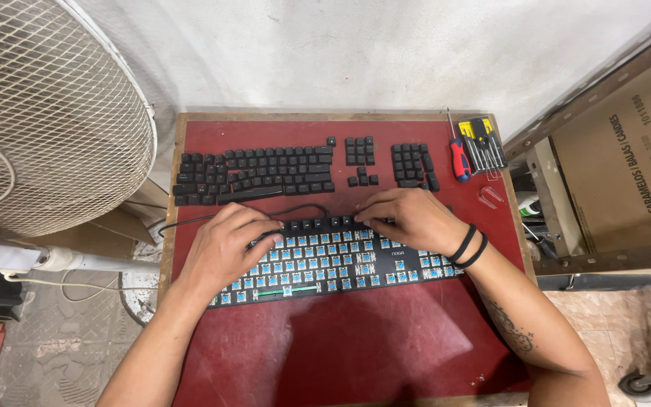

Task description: The person assembles a mechanical keyboard by placing black keycaps onto blue switches on a keyboard base. The person picks up keycaps from a pile and presses them into place one by one, working across the keyboard layout.

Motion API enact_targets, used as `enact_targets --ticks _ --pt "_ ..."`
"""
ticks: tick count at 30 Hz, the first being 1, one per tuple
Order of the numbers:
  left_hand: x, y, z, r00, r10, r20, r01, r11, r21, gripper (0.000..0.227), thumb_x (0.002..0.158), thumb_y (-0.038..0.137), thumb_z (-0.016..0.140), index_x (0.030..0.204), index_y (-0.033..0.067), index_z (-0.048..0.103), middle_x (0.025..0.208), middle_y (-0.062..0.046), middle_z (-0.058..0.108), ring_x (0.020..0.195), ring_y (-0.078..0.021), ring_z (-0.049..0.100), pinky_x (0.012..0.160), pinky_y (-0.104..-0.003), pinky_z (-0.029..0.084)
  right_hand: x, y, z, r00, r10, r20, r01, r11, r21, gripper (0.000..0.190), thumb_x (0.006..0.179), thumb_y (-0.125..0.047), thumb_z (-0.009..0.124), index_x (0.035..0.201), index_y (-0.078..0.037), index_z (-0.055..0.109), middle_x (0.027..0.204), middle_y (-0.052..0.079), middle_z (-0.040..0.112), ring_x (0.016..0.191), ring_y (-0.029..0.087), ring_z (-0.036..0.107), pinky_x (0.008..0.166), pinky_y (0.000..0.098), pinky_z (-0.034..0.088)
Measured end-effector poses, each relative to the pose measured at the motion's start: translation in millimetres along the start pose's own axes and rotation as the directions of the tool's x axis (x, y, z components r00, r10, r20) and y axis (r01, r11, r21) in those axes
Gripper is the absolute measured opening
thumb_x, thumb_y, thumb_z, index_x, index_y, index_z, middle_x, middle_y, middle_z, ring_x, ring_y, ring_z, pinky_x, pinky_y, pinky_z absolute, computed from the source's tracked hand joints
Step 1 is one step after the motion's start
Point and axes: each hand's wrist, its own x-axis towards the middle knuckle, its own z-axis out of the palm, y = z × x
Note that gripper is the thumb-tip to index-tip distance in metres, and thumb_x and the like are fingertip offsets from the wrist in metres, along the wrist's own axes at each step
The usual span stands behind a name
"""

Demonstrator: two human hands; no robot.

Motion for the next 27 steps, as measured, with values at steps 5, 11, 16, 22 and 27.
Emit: enact_targets --ticks 5,11,16,22,27 --pt "2.3 1.9 -2.4 1.000 -0.006 0.009 0.006 1.000 -0.011 0.013 0.109 0.033 0.089 0.117 0.0250 0.095 0.109 0.004 0.089 0.113 -0.0236 0.084 0.085 -0.042 0.073 0.7 -6.1 -2.6 1.000 0.013 0.003 -0.013 0.999 0.035 0.021 0.114 -0.018 0.078 0.123 -0.011 0.096 0.124 0.012 0.095 0.121 0.040 0.090 0.091 0.0486 0.075" --pt "1.3 -1.6 0.5 1.000 -0.002 0.015 0.002 1.000 -0.009 0.014 0.109 0.034 0.089 0.117 0.0237 0.095 0.110 0.004 0.089 0.114 -0.0234 0.083 0.087 -0.041 0.073 9.9 1.7 -12.2 1.000 0.011 -0.013 -0.011 1.000 0.008 0.022 0.113 -0.018 0.078 0.126 -0.011 0.095 0.128 0.012 0.095 0.122 0.038 0.090 0.093 0.0488 0.075" --pt "3.0 1.0 -2.1 0.999 -0.017 0.029 0.017 1.000 -0.012 0.015 0.107 0.032 0.090 0.116 0.0211 0.095 0.111 0.002 0.091 0.116 -0.0249 0.083 0.089 -0.042 0.073 42.4 31.0 -18.8 0.997 0.030 -0.065 -0.033 0.999 -0.043 0.024 0.116 -0.016 0.075 0.132 -0.011 0.093 0.130 0.013 0.093 0.124 0.034 0.089 0.098 0.0440 0.075" --pt "0.2 -2.1 1.7 1.000 -0.003 0.023 0.003 1.000 0.016 0.015 0.107 0.034 0.089 0.116 0.0233 0.094 0.111 0.006 0.089 0.114 -0.0213 0.082 0.086 -0.040 0.073 91.4 85.1 7.0 0.979 -0.092 -0.184 0.029 0.946 -0.322 0.030 0.117 -0.030 0.079 0.143 -0.019 0.089 0.144 0.008 0.087 0.148 0.041 0.075 0.121 0.0541 0.064" --pt "-0.3 -6.9 4.7 1.000 0.007 0.016 -0.007 1.000 -0.006 0.016 0.106 0.036 0.089 0.116 0.0250 0.094 0.113 0.006 0.090 0.114 -0.0219 0.082 0.085 -0.041 0.074 126.3 107.6 26.5 0.991 -0.059 -0.118 0.010 0.924 -0.382 0.031 0.117 -0.033 0.075 0.143 -0.023 0.090 0.150 0.006 0.086 0.152 0.041 0.072 0.126 0.0546 0.060"
